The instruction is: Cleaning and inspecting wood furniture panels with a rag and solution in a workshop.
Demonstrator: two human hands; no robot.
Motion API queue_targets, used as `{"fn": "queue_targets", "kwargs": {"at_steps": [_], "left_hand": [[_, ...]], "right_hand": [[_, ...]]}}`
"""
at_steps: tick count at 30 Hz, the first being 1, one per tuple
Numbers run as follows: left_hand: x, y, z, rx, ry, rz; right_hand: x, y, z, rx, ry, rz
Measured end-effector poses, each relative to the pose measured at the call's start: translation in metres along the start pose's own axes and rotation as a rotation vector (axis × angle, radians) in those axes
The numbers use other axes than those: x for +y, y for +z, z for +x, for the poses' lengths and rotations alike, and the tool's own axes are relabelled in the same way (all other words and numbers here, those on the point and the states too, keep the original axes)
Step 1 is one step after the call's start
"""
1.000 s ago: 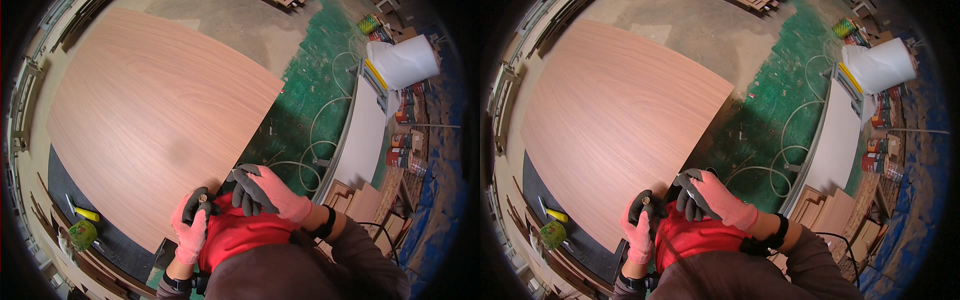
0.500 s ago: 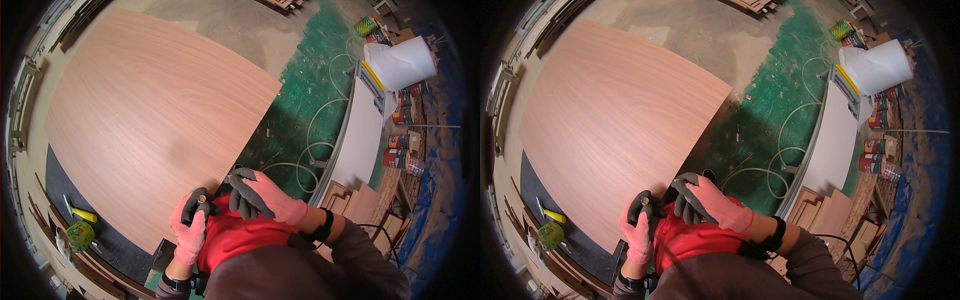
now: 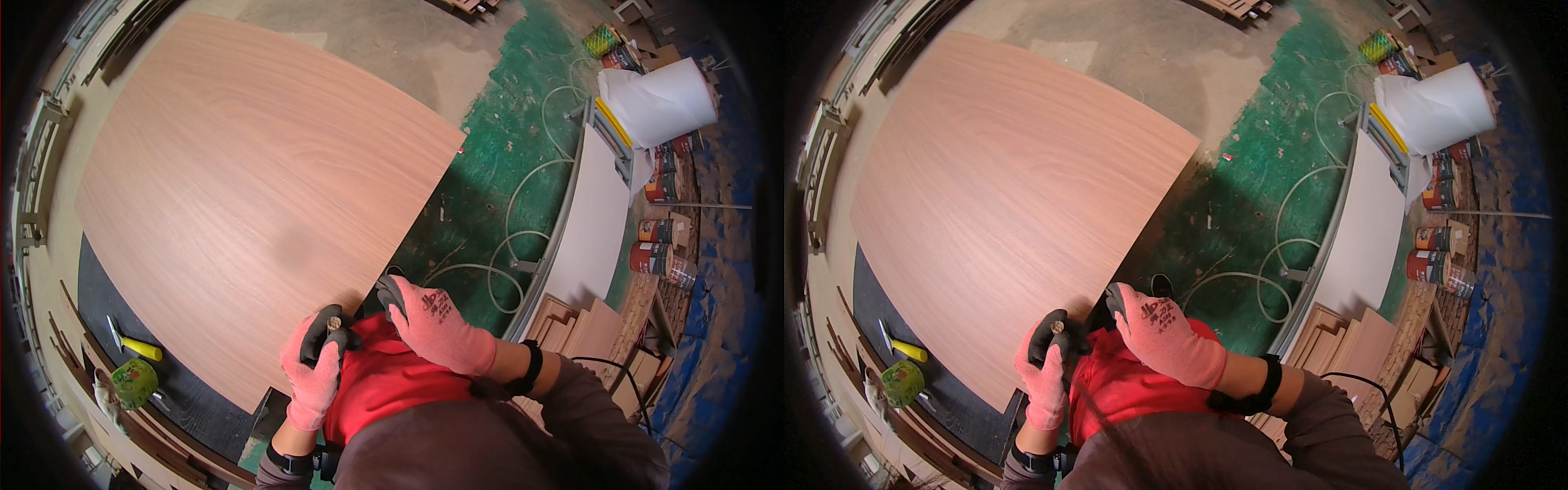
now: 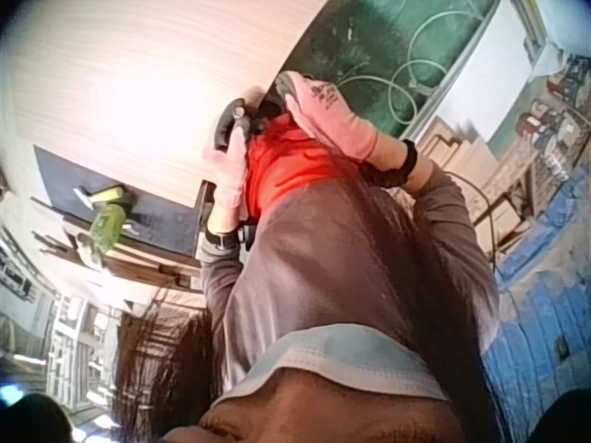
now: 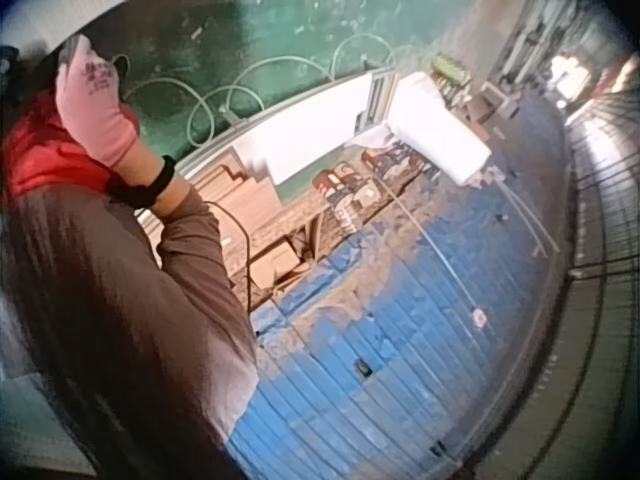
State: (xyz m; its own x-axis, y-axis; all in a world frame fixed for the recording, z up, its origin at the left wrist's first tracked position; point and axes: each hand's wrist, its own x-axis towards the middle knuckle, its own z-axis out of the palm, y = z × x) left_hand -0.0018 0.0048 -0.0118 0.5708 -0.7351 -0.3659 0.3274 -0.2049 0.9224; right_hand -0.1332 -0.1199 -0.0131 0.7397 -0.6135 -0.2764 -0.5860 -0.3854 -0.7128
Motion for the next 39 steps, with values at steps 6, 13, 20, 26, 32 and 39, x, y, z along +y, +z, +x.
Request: {"fn": "queue_targets", "kwargs": {"at_steps": [6,13,20,26,32,39], "left_hand": [[-0.003,-0.002,0.001,-0.018,0.058,0.059],[0.0,0.001,0.001,-0.017,0.012,0.019],[-0.007,-0.004,0.0,0.012,0.044,0.089],[-0.002,-0.004,0.002,0.001,0.155,0.192],[0.006,0.001,0.001,-0.013,0.097,0.118],[0.01,0.002,0.002,-0.013,0.154,0.216]], "right_hand": [[-0.006,-0.005,0.005,-0.074,0.029,-0.135],[-0.004,-0.006,0.009,-0.09,0.073,-0.116],[-0.007,-0.007,0.01,-0.021,0.111,0.017],[-0.001,-0.006,0.007,0.005,0.167,0.095],[-0.005,-0.003,0.0,-0.058,-0.033,-0.206],[-0.008,-0.004,0.006,-0.088,-0.023,-0.314]]}}
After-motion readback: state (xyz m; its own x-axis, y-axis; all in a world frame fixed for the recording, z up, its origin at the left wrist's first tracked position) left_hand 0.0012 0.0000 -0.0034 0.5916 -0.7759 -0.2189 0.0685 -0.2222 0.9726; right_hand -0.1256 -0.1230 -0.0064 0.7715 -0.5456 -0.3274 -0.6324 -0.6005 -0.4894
